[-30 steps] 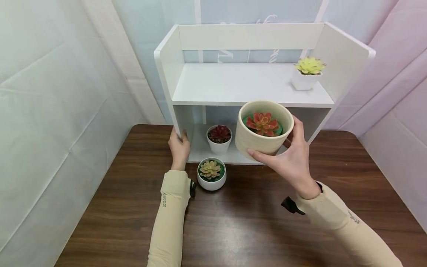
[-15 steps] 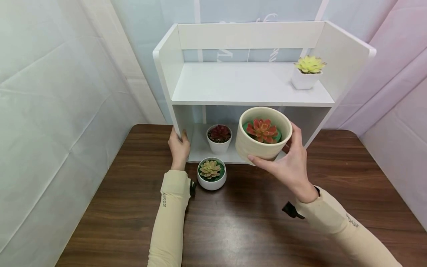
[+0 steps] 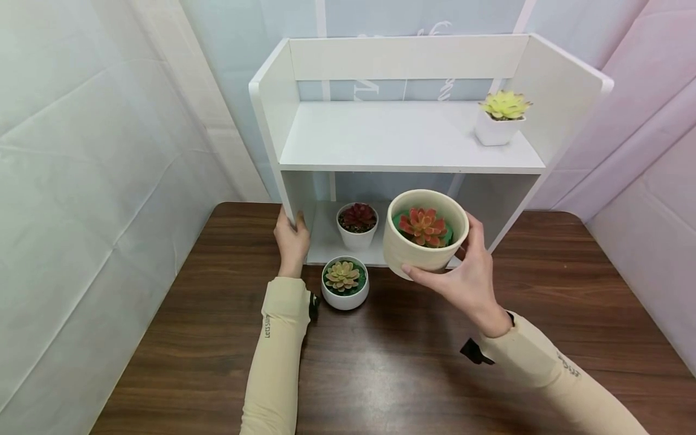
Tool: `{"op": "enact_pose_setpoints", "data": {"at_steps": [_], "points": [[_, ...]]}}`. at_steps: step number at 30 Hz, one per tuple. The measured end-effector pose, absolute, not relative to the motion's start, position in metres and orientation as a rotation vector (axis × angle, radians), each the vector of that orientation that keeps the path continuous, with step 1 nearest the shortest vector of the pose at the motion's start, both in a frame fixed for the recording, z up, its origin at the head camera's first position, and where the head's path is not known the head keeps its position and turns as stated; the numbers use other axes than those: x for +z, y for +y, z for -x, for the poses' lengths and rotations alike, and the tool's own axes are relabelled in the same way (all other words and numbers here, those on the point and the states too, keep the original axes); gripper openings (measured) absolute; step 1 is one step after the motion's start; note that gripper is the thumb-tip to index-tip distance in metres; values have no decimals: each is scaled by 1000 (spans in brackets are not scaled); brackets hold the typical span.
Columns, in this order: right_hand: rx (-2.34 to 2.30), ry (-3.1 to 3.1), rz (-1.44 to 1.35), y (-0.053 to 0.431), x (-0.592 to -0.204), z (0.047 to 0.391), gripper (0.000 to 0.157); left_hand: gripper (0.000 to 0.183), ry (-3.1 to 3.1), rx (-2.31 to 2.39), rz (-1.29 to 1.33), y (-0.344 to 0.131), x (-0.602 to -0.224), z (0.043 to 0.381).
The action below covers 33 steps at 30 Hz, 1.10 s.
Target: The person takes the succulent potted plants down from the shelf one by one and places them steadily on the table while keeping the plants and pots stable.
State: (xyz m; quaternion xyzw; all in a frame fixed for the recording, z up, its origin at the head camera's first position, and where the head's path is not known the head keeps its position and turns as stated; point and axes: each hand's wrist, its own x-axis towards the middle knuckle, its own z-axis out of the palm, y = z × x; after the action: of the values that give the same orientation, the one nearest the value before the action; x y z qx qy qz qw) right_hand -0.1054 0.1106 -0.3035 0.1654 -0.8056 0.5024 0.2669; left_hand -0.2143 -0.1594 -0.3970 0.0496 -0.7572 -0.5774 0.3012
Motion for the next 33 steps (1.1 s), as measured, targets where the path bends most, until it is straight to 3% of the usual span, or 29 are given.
{"op": "enact_pose_setpoints", "data": {"at_steps": [18,26,33], "points": [[1342,-2204,-448,111,-327,107,101,37,-2003,-1545,-145,-159,-398,214],[1320,-2234,-421,124,-361,125,112,38,-2008,-1536,-141,-159,-398,214],[1321,-2243,-413,126,-372,127,111,37,-2004,-1532,-135,-160,-397,215]]}}
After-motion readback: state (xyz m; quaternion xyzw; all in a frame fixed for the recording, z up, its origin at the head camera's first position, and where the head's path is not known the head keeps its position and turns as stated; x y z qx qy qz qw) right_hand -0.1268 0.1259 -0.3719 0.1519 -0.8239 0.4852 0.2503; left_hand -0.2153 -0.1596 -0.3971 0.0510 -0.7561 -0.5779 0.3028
